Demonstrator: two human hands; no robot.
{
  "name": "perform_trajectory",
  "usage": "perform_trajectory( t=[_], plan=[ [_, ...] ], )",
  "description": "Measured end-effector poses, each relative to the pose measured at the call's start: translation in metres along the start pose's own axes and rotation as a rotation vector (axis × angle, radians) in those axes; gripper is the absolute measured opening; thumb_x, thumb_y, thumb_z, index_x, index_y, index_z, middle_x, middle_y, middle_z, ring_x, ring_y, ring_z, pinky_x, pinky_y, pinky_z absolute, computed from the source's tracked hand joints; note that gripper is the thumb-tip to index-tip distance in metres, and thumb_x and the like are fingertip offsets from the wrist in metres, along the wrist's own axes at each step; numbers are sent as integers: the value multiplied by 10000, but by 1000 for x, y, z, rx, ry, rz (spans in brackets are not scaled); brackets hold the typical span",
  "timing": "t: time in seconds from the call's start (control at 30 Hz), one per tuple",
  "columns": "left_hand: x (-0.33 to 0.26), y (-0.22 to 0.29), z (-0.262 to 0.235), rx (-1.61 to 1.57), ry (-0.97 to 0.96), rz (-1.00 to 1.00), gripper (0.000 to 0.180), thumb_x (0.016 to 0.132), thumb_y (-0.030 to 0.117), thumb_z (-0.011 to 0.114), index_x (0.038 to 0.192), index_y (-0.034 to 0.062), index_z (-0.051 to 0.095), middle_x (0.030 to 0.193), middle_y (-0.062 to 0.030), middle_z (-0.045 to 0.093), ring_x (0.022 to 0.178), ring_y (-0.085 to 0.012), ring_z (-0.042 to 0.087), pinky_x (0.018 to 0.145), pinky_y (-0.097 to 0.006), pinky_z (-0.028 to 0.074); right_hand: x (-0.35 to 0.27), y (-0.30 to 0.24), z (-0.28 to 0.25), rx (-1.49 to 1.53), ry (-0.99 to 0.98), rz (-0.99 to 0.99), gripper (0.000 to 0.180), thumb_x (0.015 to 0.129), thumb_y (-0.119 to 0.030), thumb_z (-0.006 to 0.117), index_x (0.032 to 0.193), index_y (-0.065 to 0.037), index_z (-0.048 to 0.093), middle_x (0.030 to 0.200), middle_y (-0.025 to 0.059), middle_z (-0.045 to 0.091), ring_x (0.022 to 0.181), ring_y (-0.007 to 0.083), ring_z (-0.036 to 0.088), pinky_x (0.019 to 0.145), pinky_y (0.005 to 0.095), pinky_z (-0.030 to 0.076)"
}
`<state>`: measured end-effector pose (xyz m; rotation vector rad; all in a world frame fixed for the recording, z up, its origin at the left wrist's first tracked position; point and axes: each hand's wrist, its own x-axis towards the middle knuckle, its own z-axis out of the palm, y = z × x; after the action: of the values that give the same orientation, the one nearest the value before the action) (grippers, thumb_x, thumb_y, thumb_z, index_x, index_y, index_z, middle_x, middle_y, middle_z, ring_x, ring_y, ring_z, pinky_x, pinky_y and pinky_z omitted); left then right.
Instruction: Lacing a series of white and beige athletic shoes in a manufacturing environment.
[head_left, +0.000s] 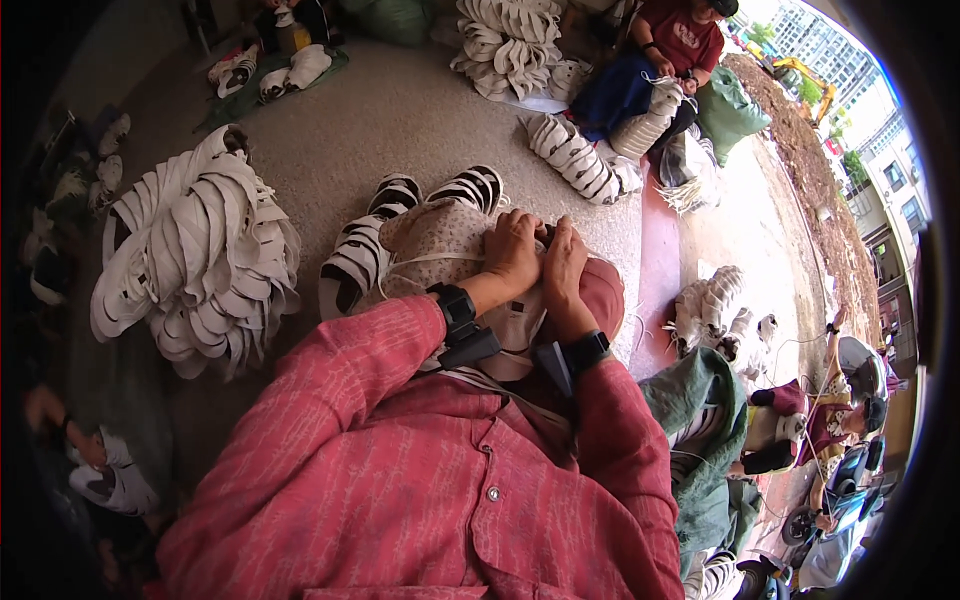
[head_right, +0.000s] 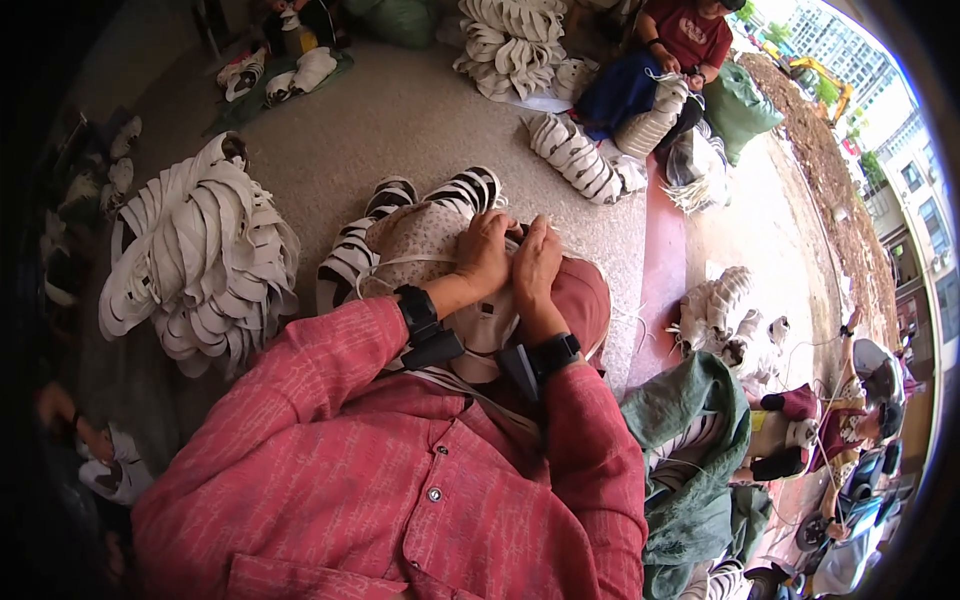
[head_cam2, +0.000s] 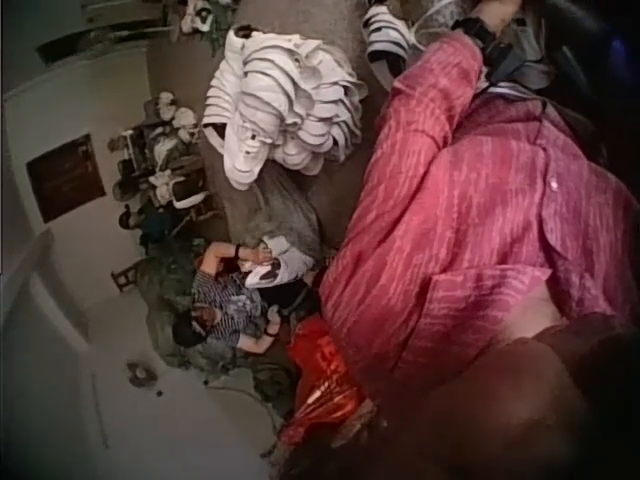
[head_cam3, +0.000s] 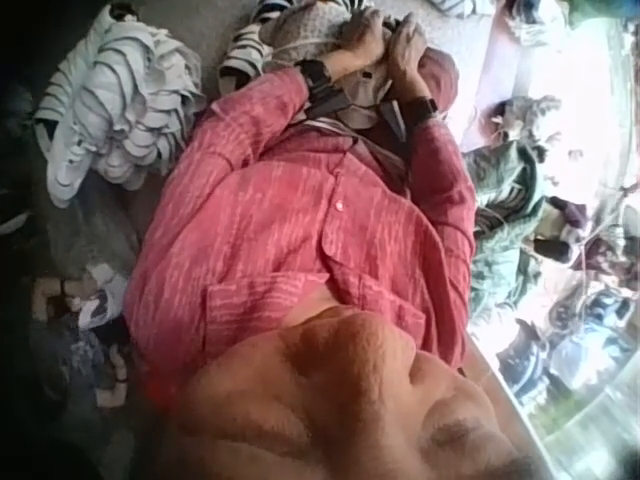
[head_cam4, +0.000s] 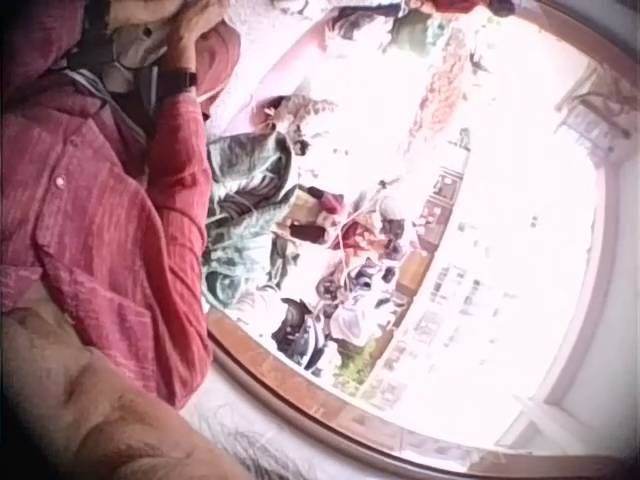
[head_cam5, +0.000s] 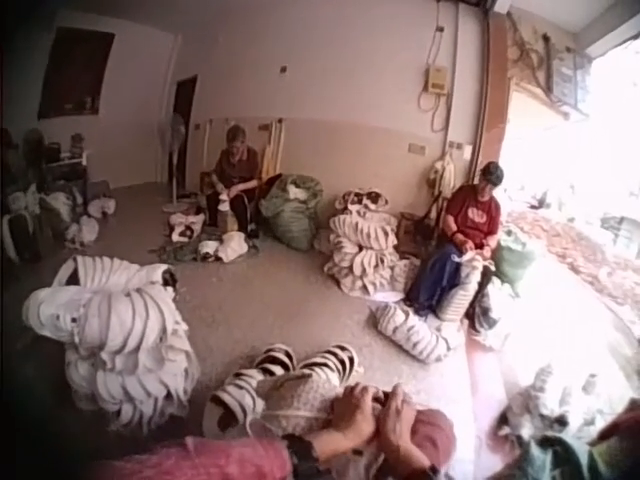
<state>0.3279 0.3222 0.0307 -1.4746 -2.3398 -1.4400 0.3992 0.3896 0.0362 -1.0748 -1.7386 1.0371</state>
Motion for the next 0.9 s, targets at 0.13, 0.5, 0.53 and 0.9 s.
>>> perform_trajectory(
  t=[0.13,0.5,0.53,0.9],
  plan=[
    [9,-3,-3,-204,-88,-94,379,753,162,689,1105,45,613,1080,-119,608,1069,-258,559,927,-346,440,7,12,-1,113,-27,28,486,994,-346,375,785,51,564,676,171,553,629,240,511,634,392,420],
    [22,-20,-32,-1484,-219,-628,237,873,90,635,1096,19,600,1047,-32,626,981,-175,602,941,-277,442,9,25,-5,366,87,-38,311,975,-218,500,1031,66,616,918,125,654,873,188,599,831,288,463],
    [24,-24,-33,-1492,-187,-507,188,884,74,617,1065,23,610,1015,-42,632,977,-191,610,940,-301,455,6,33,-14,513,144,-23,313,961,-171,548,1171,58,583,1056,116,648,1013,204,592,940,279,430],
    [-31,-16,-96,-1301,-635,-528,213,971,130,504,1133,31,600,784,-3,586,696,-94,583,661,-234,495,-97,-1,-102,383,-281,48,160,896,-47,641,1043,13,656,898,48,689,822,96,638,726,221,513]
  ],
)
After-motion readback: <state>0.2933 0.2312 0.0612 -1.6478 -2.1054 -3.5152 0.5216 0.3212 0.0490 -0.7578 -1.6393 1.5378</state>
